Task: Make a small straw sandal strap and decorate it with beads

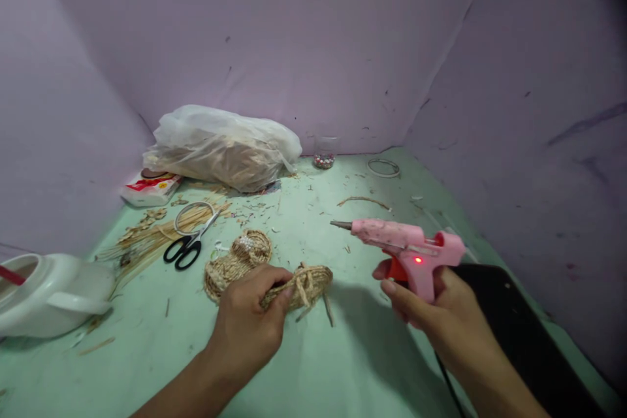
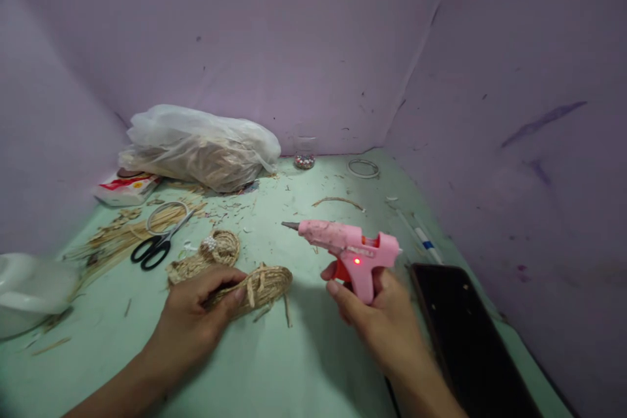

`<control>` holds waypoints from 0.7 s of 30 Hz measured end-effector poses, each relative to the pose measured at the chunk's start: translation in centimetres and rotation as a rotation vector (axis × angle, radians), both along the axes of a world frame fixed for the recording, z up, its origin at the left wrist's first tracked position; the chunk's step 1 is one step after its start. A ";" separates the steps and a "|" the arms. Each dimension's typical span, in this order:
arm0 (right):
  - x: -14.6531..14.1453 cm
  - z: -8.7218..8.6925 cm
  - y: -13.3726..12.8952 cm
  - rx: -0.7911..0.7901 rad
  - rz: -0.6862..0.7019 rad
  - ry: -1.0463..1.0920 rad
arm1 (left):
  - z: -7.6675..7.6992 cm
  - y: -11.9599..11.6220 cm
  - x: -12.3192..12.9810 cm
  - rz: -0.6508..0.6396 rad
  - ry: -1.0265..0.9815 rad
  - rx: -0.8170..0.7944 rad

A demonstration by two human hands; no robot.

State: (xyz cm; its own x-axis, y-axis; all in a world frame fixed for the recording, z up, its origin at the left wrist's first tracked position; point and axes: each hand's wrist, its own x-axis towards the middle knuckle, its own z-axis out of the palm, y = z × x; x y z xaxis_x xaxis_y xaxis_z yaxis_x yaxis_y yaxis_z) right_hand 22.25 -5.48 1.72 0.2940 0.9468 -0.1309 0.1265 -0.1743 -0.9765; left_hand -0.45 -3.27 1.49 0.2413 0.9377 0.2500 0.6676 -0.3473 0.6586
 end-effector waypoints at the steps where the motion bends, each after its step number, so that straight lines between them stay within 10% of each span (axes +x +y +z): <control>1: -0.6 -0.1 0.1 -0.019 -0.014 0.037 | 0.1 -0.2 0.1 -0.030 0.012 0.015; 10: -2.3 -2.3 0.3 -0.079 -0.012 0.311 | -1.8 -1.9 0.5 -0.254 0.294 0.805; 21: -1.5 -1.6 0.9 -0.040 -0.115 0.298 | -2.6 -3.3 2.3 -0.211 0.269 0.564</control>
State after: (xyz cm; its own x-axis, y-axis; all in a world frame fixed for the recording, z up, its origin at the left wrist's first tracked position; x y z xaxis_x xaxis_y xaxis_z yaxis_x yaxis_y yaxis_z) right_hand 20.72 -4.54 0.13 0.3420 0.9020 -0.2635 -0.1866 -0.2096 -0.9598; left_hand 1.84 -6.56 -1.09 0.5281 0.6065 0.5944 0.6633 -0.7317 0.1572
